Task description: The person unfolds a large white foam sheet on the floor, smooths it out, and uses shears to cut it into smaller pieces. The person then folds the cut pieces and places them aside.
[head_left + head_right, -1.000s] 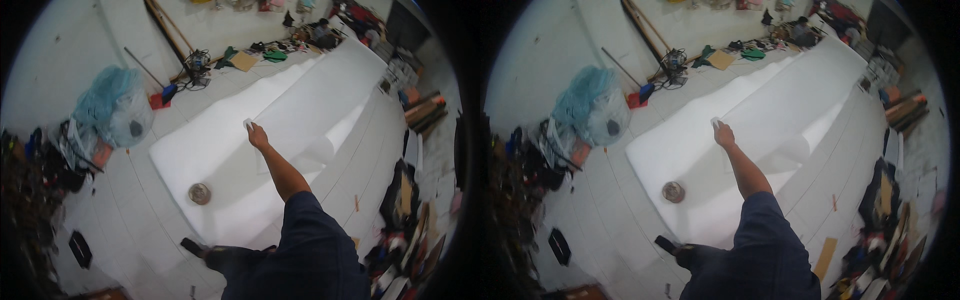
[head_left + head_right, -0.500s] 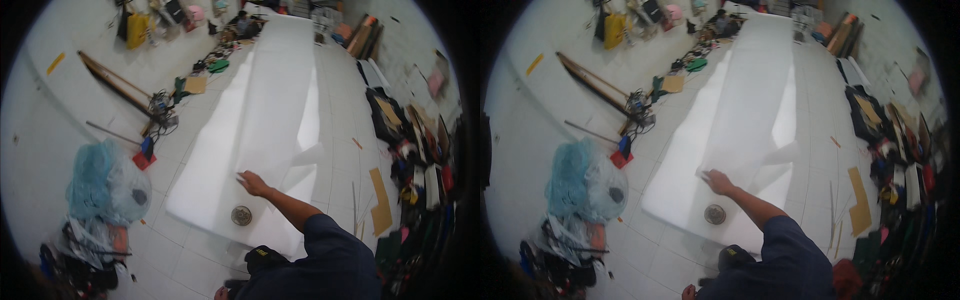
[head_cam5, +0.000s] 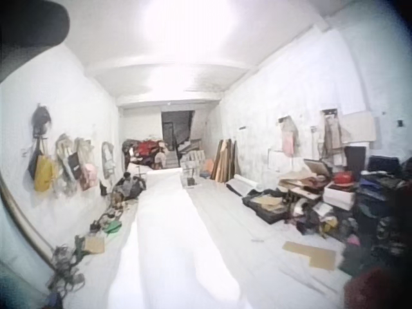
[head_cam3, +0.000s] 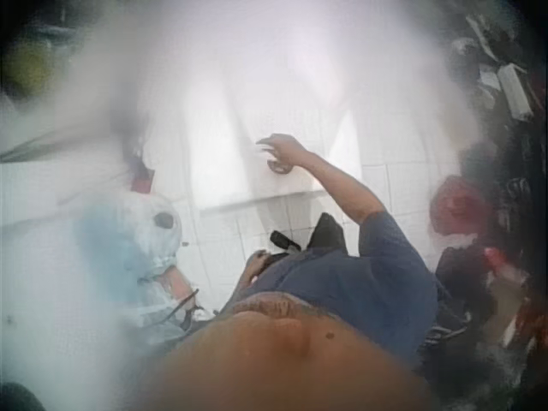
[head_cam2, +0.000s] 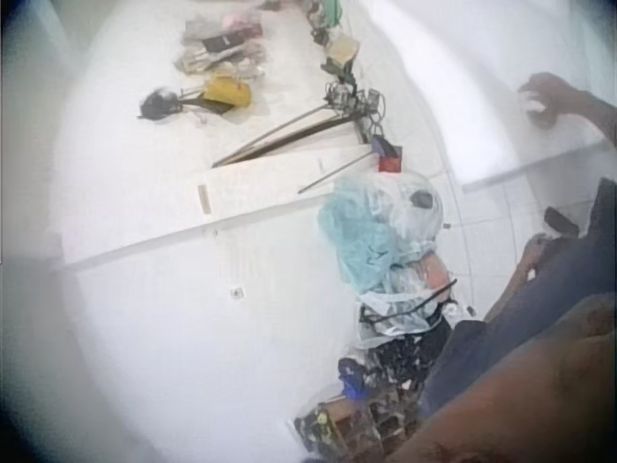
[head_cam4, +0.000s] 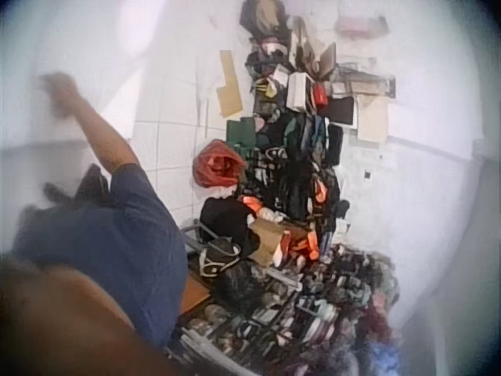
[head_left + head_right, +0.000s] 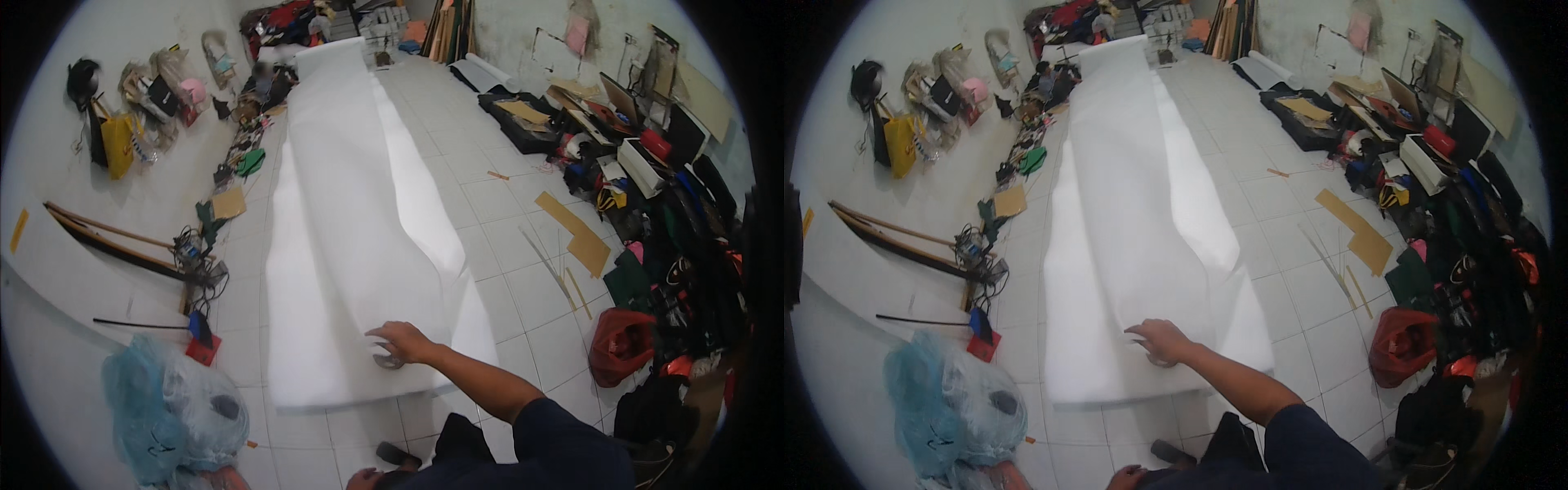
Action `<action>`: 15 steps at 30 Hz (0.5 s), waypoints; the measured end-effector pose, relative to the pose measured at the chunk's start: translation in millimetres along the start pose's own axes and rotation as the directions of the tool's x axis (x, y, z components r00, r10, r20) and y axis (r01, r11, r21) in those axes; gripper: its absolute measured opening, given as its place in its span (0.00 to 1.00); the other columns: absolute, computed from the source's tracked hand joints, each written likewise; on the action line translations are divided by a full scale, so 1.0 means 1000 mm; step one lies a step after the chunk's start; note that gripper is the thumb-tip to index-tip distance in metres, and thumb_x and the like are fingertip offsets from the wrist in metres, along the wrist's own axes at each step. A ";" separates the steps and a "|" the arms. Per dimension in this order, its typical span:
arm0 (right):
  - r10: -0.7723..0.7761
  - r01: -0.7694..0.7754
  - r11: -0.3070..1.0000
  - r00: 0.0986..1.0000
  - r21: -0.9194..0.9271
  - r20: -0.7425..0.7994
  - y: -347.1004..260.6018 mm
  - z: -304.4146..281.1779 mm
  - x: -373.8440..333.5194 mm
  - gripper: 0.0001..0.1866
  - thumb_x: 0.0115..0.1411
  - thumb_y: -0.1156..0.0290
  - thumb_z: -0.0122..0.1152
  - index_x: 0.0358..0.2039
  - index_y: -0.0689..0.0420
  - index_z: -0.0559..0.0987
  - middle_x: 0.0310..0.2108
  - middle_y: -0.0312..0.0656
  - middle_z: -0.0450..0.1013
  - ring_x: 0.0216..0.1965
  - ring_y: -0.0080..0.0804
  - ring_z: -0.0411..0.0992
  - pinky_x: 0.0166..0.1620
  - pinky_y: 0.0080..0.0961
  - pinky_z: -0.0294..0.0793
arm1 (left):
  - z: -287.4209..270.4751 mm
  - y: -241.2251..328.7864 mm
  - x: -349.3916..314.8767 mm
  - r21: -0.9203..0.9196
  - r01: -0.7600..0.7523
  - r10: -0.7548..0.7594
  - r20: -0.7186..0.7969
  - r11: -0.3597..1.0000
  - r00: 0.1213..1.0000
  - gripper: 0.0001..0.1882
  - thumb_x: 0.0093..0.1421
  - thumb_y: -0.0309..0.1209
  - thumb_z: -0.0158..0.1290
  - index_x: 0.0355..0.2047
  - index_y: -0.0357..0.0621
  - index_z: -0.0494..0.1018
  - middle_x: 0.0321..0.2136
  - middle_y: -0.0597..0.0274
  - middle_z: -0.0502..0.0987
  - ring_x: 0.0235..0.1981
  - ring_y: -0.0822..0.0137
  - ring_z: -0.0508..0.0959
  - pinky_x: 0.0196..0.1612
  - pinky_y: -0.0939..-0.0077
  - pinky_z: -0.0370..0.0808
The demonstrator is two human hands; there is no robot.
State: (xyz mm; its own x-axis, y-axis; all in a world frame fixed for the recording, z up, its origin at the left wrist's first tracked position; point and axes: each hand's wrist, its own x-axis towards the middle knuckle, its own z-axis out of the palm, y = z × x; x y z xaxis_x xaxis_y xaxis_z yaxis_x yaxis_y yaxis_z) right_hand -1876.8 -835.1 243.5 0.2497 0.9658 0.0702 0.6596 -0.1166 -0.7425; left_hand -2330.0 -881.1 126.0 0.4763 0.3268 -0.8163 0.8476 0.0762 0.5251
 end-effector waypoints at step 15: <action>-0.130 -0.063 0.945 0.830 -0.322 -0.542 0.312 0.127 -0.054 0.12 0.56 0.72 0.65 0.41 0.56 0.79 0.31 0.46 0.76 0.36 0.49 0.75 0.42 0.42 0.73 | -0.008 0.222 0.434 -0.914 -0.389 0.544 -0.383 -0.110 0.746 0.48 0.63 0.65 0.46 0.72 0.47 0.48 0.71 0.52 0.53 0.71 0.47 0.54 0.71 0.43 0.48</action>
State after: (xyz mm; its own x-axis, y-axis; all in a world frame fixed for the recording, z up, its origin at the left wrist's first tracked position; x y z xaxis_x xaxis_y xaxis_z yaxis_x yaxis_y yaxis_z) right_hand -1774.6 -894.3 -76.6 0.5063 0.6910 0.5159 0.8358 -0.2458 -0.4910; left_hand -1936.9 -714.7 -110.0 0.7273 0.6463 -0.2309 -0.4926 0.7258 0.4801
